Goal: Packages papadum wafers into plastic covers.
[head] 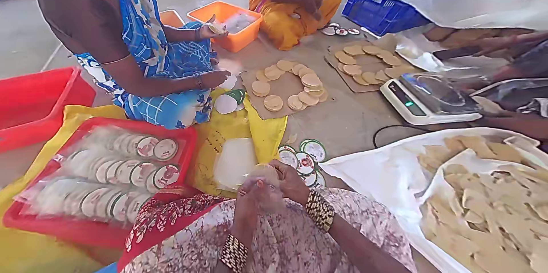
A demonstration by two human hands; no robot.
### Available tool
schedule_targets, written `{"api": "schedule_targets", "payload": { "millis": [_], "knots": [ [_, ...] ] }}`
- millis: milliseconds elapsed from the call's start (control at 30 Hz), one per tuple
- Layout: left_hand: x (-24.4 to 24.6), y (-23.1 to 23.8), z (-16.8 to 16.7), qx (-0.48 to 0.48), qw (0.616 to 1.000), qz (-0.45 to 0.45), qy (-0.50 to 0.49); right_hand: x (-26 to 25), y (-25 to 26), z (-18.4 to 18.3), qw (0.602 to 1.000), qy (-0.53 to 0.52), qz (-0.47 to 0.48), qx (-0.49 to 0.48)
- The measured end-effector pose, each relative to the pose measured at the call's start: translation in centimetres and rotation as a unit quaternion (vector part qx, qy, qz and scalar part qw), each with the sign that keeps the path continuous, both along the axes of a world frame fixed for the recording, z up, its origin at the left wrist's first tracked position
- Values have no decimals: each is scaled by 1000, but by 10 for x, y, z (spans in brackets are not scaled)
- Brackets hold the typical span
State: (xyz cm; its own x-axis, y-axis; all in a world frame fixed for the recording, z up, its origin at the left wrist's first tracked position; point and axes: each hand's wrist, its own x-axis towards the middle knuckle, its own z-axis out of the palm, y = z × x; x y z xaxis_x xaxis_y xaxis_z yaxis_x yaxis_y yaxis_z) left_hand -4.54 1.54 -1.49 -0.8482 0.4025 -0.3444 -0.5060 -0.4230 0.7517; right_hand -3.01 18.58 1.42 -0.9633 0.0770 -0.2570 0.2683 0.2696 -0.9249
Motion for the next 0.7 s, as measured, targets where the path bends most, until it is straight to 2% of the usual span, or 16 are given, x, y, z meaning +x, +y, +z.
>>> {"api": "schedule_targets", "payload": {
  "millis": [67, 133, 233, 300, 500, 600, 700],
  "knots": [
    [-1, 2, 3, -25, 999, 27, -35, 3, 16, -3, 997, 21, -38, 63],
    [-2, 3, 4, -35, 998, 43, -34, 3, 48, -14, 981, -3, -100, 165],
    [-3, 4, 6, -34, 998, 44, -33, 1, 94, -30, 916, -162, -115, 349],
    [-2, 3, 5, -32, 998, 47, -32, 2, 104, -41, 878, -234, -96, 407],
    [-3, 3, 3, -33, 998, 47, -20, 3, 108, -42, 894, -268, -122, 339],
    [-3, 2, 1, -21, 999, 49, -4, 12, 109, -34, 916, -191, -154, 319],
    [-2, 1, -1, 25, 999, 45, -2, 24, 97, -13, 921, -80, -232, 304]
  ]
}}
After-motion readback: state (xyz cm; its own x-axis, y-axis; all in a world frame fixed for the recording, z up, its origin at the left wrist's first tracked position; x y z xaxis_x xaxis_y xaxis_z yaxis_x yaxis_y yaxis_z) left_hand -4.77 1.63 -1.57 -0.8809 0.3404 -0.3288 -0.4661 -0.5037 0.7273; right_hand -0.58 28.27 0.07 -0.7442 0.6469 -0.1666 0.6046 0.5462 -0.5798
